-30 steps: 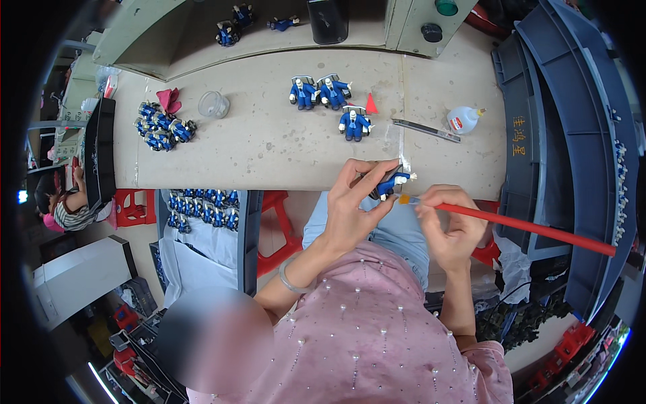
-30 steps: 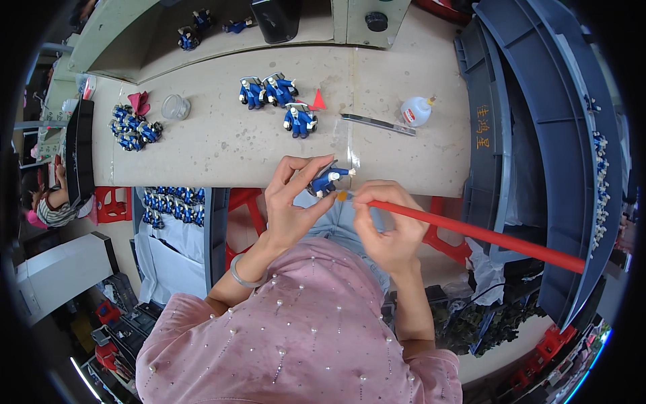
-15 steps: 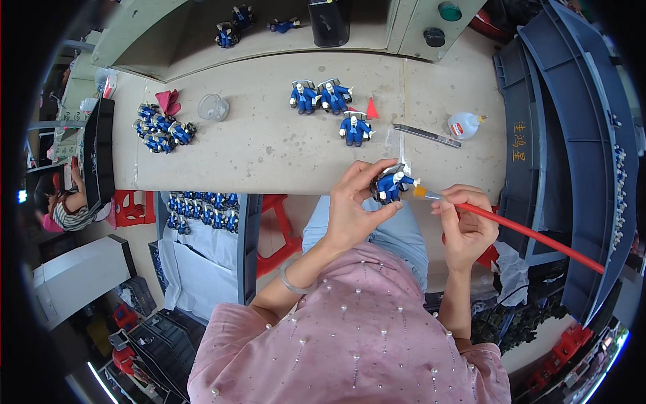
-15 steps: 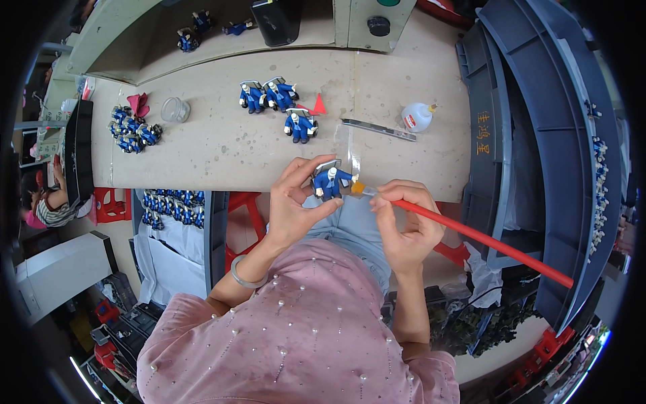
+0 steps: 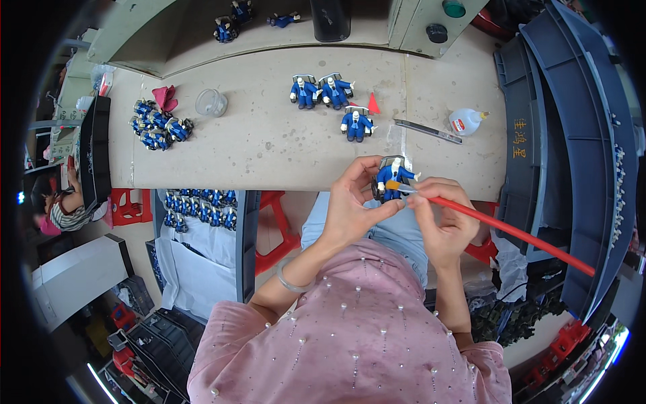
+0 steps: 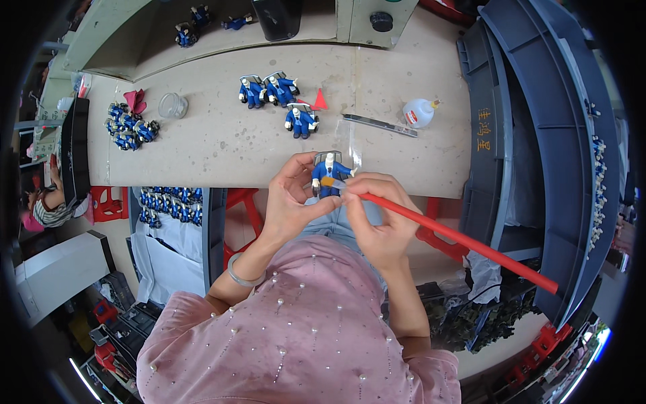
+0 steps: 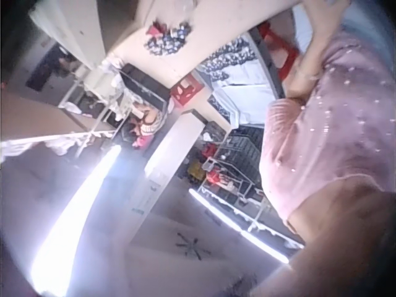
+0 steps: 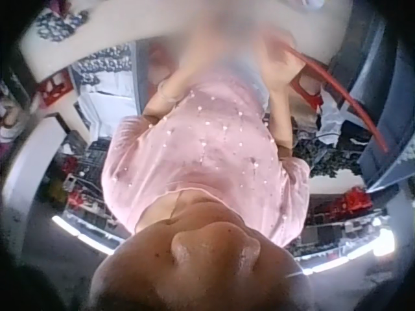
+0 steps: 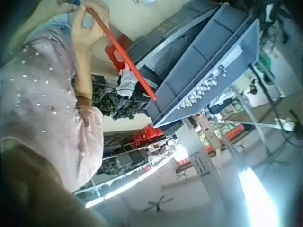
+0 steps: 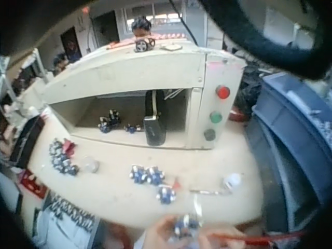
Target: Painting and detailing small robot figurines using a thin paintbrush on an assembly line.
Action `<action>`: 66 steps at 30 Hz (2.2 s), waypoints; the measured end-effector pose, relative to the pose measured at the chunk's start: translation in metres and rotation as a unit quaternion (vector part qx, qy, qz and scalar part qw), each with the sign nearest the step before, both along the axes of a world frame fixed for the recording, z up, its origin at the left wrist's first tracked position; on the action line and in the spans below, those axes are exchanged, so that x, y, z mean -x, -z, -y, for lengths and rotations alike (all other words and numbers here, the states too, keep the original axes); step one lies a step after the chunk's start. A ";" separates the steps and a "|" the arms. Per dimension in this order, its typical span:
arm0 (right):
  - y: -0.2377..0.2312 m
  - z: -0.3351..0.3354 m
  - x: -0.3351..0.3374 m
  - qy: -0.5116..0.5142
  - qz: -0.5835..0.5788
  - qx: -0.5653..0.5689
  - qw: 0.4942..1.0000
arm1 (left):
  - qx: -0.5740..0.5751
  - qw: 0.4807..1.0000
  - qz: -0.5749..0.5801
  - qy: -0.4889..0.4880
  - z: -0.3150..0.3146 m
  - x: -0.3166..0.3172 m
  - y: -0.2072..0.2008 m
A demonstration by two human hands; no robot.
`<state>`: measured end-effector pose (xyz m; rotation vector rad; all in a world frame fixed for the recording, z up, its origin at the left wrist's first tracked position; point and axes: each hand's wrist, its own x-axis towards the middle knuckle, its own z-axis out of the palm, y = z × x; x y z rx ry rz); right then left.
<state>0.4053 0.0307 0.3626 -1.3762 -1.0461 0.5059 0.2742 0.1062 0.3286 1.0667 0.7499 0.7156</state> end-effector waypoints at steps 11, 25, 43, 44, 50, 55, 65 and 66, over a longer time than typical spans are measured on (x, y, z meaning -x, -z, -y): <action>-0.003 0.003 -0.002 0.048 0.079 0.016 0.996 | 0.061 0.998 0.002 -0.016 -0.003 0.008 -0.010; -0.012 0.008 -0.005 0.091 -0.059 0.057 0.992 | 0.101 0.993 0.054 0.030 -0.004 0.016 -0.011; 0.005 -0.002 -0.006 0.033 -0.141 0.054 0.988 | 0.080 0.994 0.046 0.058 0.001 0.009 -0.016; 0.005 -0.003 -0.007 0.030 -0.145 0.054 0.988 | 0.081 0.994 0.047 0.058 0.000 0.009 -0.016; 0.006 -0.004 -0.010 0.033 -0.161 0.063 0.984 | 0.092 0.993 0.029 0.069 -0.002 0.010 -0.017; 0.005 -0.006 -0.010 0.035 -0.174 0.063 0.982 | 0.105 0.992 0.028 0.066 -0.002 0.012 -0.015; 0.003 -0.009 -0.010 0.011 -0.210 0.068 0.975 | 0.100 0.992 0.045 0.065 -0.003 0.013 -0.014; 0.002 -0.009 -0.011 0.011 -0.210 0.068 0.975 | 0.103 0.991 0.052 0.070 -0.003 0.013 -0.014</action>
